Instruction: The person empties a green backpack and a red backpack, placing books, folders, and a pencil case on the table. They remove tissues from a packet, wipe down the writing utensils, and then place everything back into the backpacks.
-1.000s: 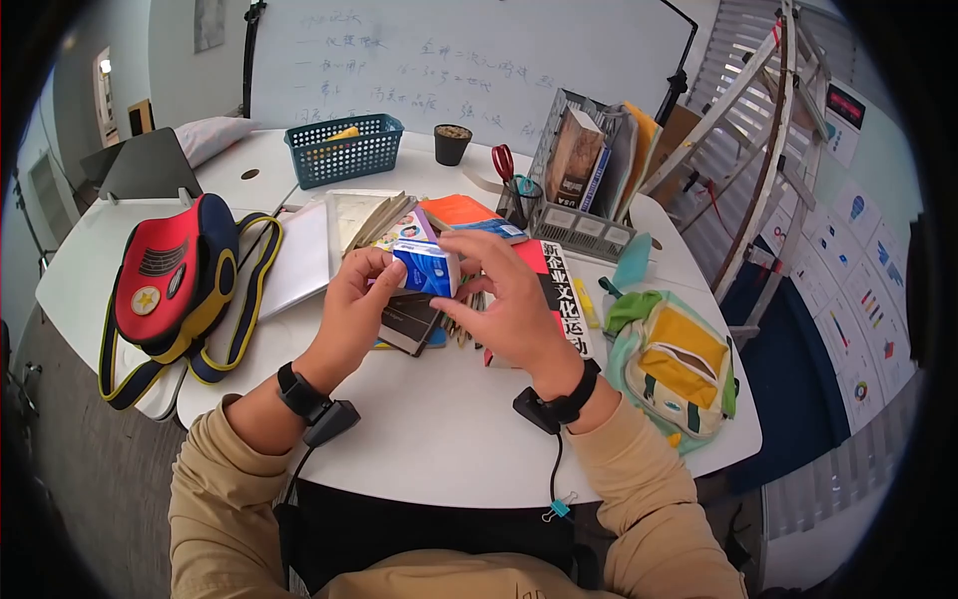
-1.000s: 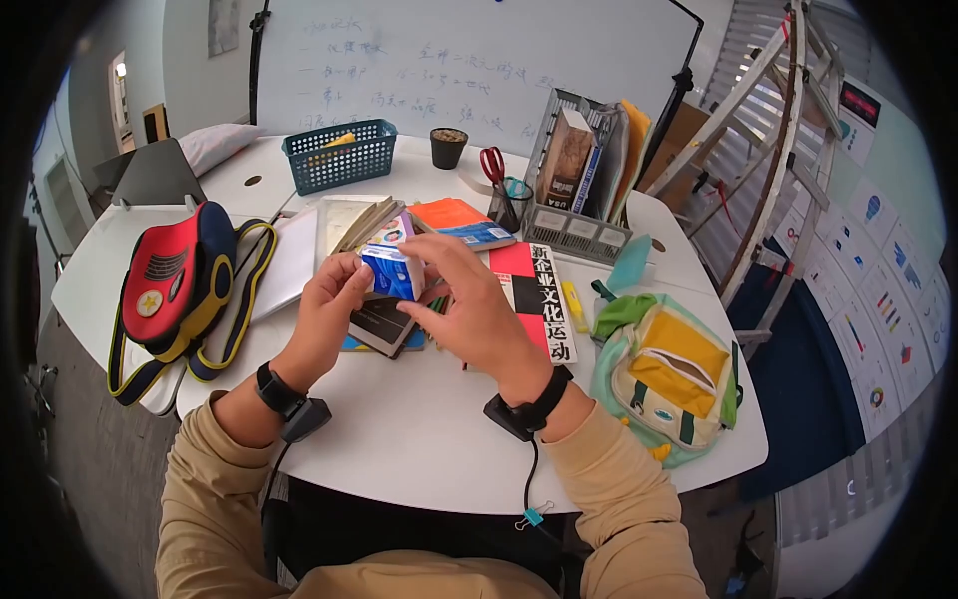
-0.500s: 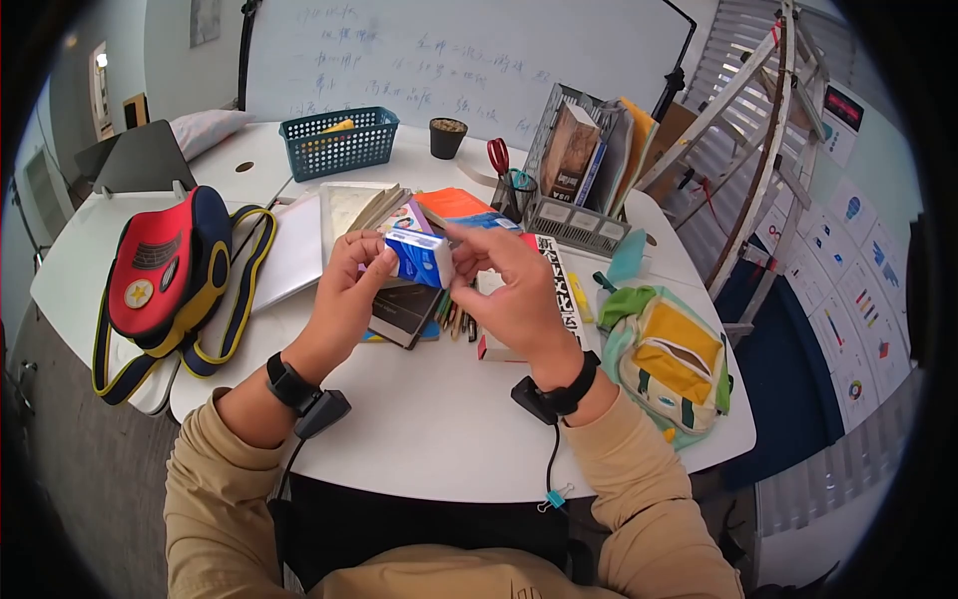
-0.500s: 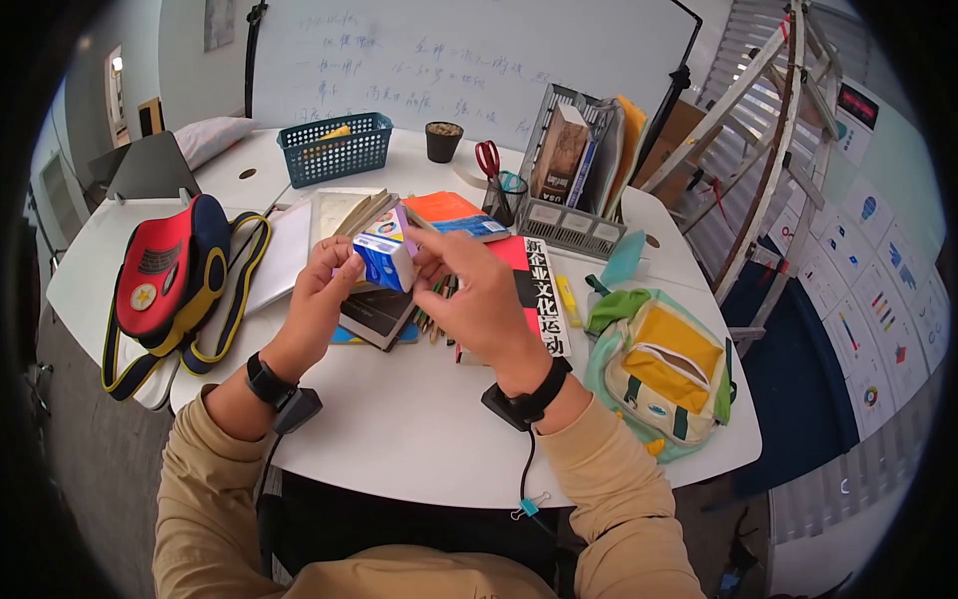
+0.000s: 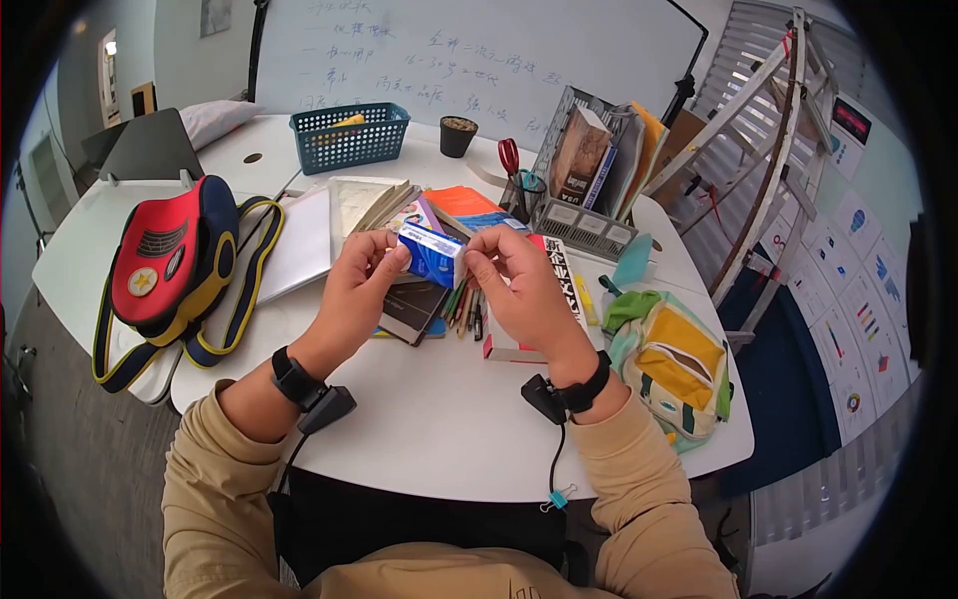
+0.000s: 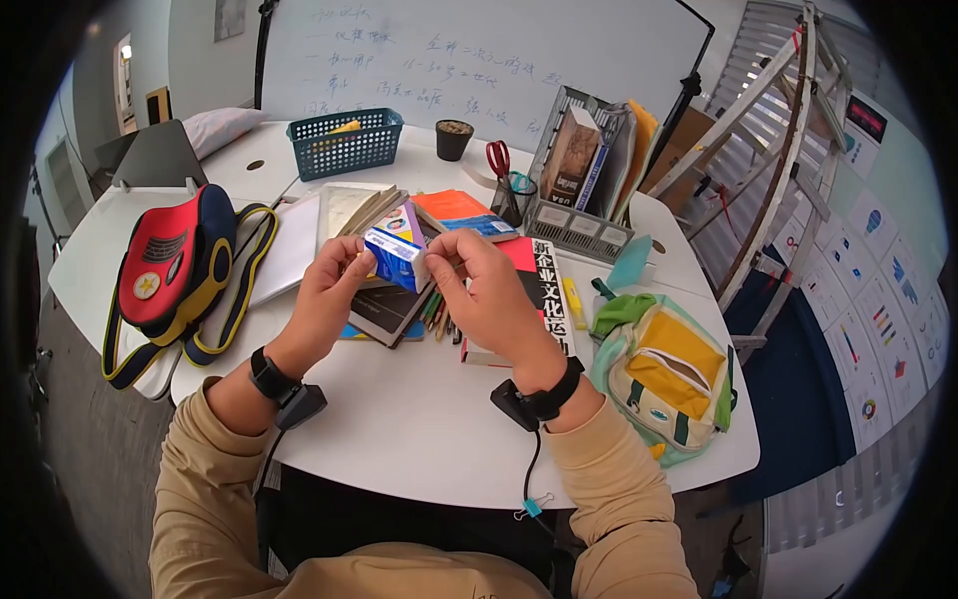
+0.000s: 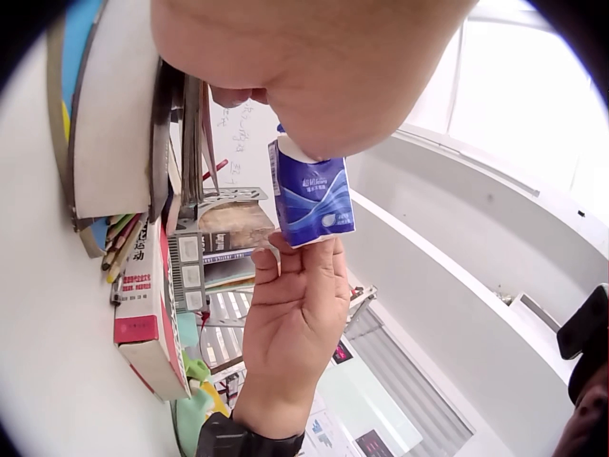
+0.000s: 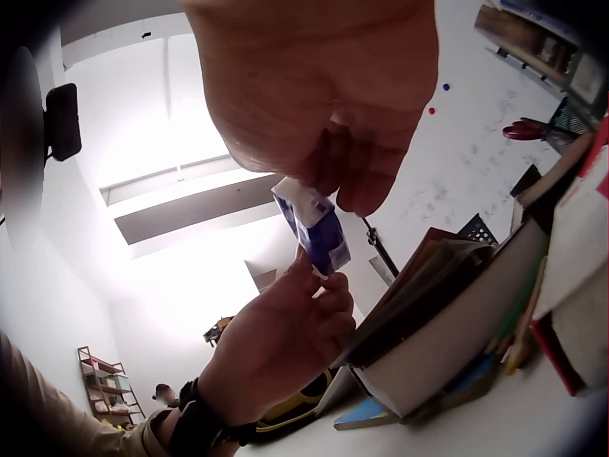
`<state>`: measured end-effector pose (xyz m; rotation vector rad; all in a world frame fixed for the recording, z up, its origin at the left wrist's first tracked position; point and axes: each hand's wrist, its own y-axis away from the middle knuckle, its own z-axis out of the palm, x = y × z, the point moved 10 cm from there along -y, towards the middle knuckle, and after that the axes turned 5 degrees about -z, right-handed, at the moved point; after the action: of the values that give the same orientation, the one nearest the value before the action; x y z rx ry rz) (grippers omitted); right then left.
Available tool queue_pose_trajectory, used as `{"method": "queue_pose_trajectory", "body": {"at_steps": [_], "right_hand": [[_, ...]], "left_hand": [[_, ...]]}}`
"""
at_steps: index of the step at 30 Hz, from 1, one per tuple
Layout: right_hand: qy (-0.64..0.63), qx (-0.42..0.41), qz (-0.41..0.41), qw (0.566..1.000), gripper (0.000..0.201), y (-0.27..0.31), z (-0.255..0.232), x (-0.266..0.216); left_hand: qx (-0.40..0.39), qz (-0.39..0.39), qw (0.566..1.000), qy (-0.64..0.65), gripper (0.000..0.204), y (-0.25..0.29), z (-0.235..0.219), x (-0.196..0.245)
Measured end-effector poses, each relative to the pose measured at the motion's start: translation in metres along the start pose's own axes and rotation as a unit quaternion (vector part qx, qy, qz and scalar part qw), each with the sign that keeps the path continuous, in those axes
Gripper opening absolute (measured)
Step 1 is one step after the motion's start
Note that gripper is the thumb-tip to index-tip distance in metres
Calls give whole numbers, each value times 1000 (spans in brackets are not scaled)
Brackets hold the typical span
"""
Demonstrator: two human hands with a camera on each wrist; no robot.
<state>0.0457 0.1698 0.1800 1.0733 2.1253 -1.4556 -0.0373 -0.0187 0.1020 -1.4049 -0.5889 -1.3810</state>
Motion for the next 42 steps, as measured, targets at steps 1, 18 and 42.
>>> {"method": "queue_pose_trajectory", "body": {"at_steps": [1, 18, 42], "right_hand": [[14, 3, -7, 1000, 13, 0, 0, -2], [-133, -83, 102, 982, 40, 6, 24, 16], [-176, -126, 243, 946, 65, 27, 53, 30]], "left_hand": [[7, 6, 1000, -19, 23, -1, -1, 0], [-66, 80, 978, -181, 15, 12, 21, 29], [24, 166, 952, -258, 10, 28, 27, 54]]}}
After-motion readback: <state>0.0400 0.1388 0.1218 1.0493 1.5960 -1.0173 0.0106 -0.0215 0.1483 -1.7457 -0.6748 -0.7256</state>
